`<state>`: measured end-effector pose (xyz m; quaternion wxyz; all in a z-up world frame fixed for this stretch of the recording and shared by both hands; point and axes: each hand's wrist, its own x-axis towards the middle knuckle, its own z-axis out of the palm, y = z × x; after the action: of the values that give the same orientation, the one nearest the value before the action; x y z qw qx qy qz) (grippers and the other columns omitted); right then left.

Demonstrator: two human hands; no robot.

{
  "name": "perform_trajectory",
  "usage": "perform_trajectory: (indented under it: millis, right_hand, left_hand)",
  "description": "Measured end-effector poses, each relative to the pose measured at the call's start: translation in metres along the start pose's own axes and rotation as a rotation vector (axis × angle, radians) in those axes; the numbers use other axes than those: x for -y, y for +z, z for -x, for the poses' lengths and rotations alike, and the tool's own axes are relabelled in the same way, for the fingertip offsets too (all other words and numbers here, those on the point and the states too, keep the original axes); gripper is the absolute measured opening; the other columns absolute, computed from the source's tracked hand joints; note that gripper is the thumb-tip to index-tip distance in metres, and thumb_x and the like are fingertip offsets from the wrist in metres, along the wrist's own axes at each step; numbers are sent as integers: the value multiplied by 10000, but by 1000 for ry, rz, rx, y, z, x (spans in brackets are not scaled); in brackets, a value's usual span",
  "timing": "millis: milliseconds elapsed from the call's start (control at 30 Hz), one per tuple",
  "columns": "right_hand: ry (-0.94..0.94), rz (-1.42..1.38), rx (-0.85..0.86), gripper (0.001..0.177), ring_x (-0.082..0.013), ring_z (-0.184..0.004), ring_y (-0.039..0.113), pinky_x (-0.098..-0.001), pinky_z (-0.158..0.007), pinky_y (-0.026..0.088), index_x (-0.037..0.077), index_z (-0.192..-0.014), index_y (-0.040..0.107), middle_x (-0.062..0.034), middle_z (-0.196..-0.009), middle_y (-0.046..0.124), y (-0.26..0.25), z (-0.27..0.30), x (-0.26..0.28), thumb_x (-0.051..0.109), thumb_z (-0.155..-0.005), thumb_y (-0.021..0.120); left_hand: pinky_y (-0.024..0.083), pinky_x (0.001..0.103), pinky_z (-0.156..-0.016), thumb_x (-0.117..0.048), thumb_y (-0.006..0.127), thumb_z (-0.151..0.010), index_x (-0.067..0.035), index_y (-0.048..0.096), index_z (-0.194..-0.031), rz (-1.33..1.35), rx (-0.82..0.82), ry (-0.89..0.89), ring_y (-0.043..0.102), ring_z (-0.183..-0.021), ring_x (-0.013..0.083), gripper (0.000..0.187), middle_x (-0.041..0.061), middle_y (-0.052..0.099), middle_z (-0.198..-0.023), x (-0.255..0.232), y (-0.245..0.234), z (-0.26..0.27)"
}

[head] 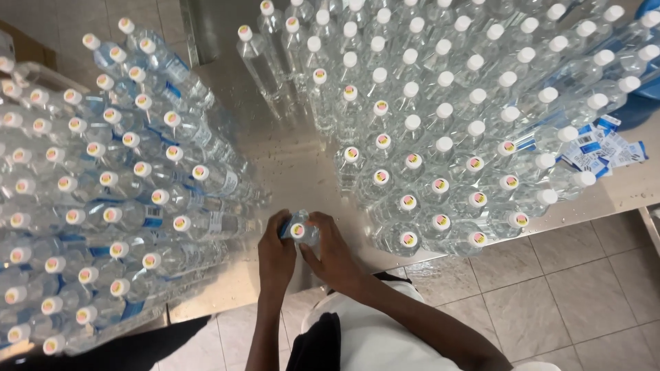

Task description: Manually applying small adhesive labels to the caps of water bottles in a production facility.

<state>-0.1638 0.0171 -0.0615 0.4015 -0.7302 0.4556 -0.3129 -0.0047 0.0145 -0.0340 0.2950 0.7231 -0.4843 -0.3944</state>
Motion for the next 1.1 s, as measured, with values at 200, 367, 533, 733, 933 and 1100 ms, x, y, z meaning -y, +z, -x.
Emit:
perform_trajectory:
  millis: [200,367,533,733,933,1100]
  right_hand:
    - [-190,303,86,266,-473,-1414,546,-525,-1084,558,86,-1260,511,-227,-1457,444,-24,-1,-5,318,-1146,578]
    - [-194,292,190,135,-512,-1425,537,-567,-1006,578,114,-1202,619,-221,-1525,444,-23,3,-16,229,-1138,588]
    - [-202,346,190,104,-499,-1442,529,-554,-971,592,149,-1144,665,-185,-1546,444,-29,-1,-10,242,-1100,650]
    - [-182,217,176,92,-507,-1408,571,-563,-955,586,138,-1101,663,-196,-1528,501,-17,-5,-33,229,-1096,650]
    - [-341,476,51,87,-471,-1318,652,-548,-860,604,125,-1043,739,-193,-1475,609,-26,9,-45,211,-1031,739]
    - [-283,461,126,239,-456,-1350,634,-561,-972,589,142,-1102,685,-175,-1510,551,-35,8,-33,378,-1108,650]
  left_hand:
    - [473,543,-1243,34,437,-1067,-67,551,-1567,-16,72,-6,550,-1481,434,523,247,612,-1564,-9,-7,12]
    - [394,616,-1272,50,408,-1026,-65,444,-1631,77,152,13,430,-1538,503,617,283,506,-1646,-10,-11,15]
    - [405,600,-1278,82,421,-990,-46,426,-1629,17,93,-14,441,-1548,483,652,267,485,-1651,-6,4,9]
    - [441,600,-1258,101,417,-1002,-96,568,-1543,-105,26,-20,560,-1460,421,596,175,628,-1527,-1,7,2]
    - [373,619,-1276,-150,406,-1167,-60,551,-1589,179,26,19,522,-1499,441,456,225,599,-1579,17,11,10]
    - [381,589,-1281,-411,326,-1203,-8,531,-1582,133,-2,34,519,-1499,455,590,272,570,-1580,20,19,8]
